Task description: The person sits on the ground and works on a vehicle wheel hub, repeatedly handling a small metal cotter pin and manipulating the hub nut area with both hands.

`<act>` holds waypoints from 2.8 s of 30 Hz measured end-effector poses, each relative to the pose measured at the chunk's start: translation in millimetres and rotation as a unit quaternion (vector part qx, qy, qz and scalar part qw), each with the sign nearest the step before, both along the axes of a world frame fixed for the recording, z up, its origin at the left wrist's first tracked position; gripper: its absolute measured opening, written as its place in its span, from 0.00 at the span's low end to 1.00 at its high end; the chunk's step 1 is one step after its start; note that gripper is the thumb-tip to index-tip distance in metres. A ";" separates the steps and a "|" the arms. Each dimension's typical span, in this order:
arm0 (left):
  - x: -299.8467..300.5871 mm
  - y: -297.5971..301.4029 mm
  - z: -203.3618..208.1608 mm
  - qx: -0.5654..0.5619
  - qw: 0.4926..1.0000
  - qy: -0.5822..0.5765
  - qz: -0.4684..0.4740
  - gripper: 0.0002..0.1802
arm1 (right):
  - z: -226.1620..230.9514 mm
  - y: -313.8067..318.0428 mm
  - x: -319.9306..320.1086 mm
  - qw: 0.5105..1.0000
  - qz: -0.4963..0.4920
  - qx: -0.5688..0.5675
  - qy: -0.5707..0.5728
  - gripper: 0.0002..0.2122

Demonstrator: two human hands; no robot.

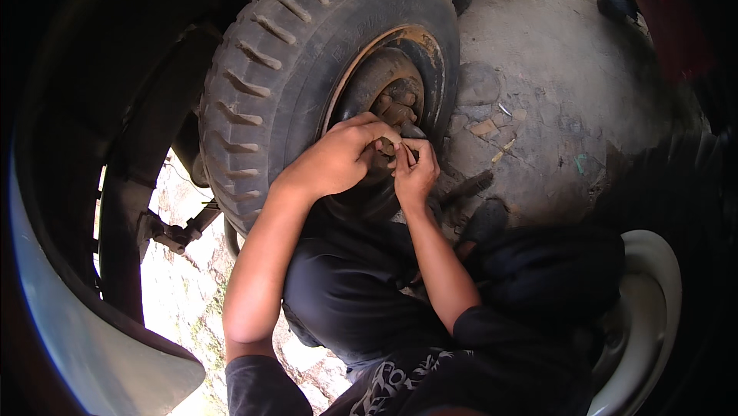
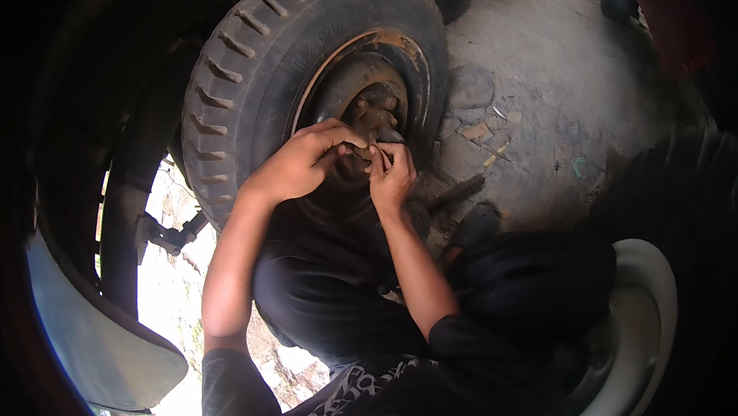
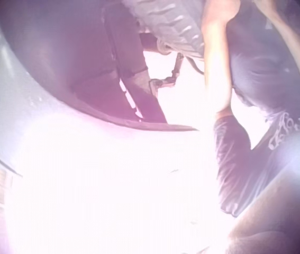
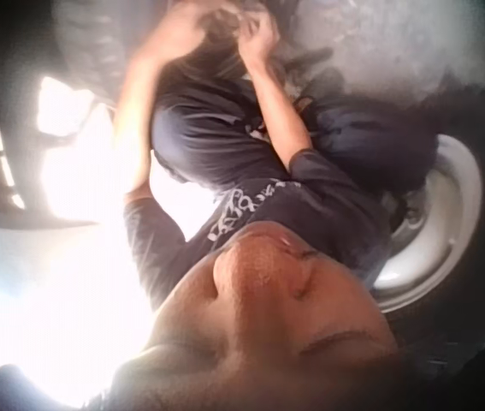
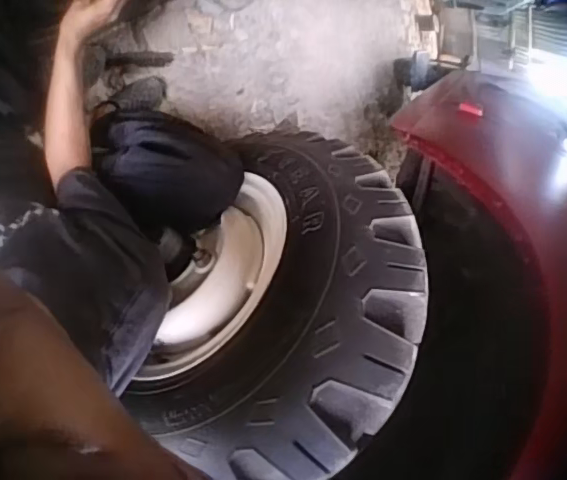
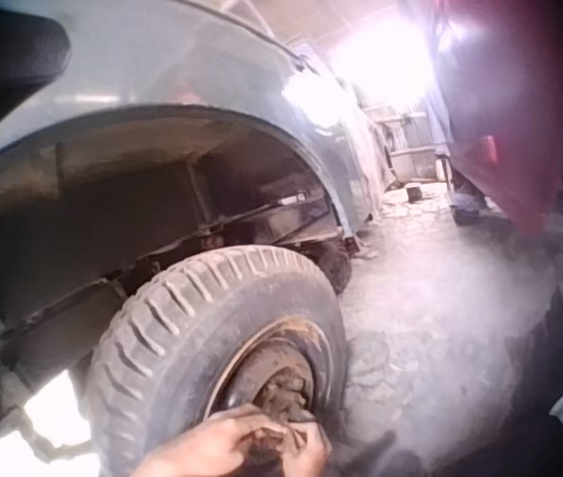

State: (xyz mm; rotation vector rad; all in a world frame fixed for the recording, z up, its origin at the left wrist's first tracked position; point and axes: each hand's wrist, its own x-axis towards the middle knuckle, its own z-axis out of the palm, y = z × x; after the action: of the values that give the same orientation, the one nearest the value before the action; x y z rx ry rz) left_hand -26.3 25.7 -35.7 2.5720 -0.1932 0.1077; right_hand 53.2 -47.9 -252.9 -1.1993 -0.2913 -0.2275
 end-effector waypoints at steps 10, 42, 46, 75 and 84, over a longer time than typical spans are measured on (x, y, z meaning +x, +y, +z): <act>1.0 -3.5 3.7 -0.022 1.000 0.001 -0.011 0.26 | 12.3 16.7 9.6 0.984 -0.098 -0.106 -0.108 0.11; 1.5 -7.1 9.8 -0.005 1.000 -0.007 0.019 0.15 | -42.7 20.7 -13.9 0.972 -0.146 -0.155 -0.101 0.08; -0.8 -4.8 10.8 0.021 1.000 -0.013 0.004 0.14 | -66.1 13.5 -10.0 0.978 -0.115 -0.103 -0.137 0.08; 0.8 -11.5 18.6 -0.032 0.995 0.071 0.059 0.16 | -55.2 31.1 -10.1 0.963 -0.161 -0.163 -0.143 0.08; -1.1 -9.2 17.8 -0.040 0.996 0.066 0.053 0.18 | -55.4 40.0 -36.1 0.997 -0.056 -0.038 -0.028 0.09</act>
State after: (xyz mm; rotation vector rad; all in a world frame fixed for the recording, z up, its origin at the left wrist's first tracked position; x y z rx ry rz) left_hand -27.4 16.5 -17.9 2.4993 -0.0016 -0.0153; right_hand 17.1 -7.9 -308.3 -1.2885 -0.2831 -0.3509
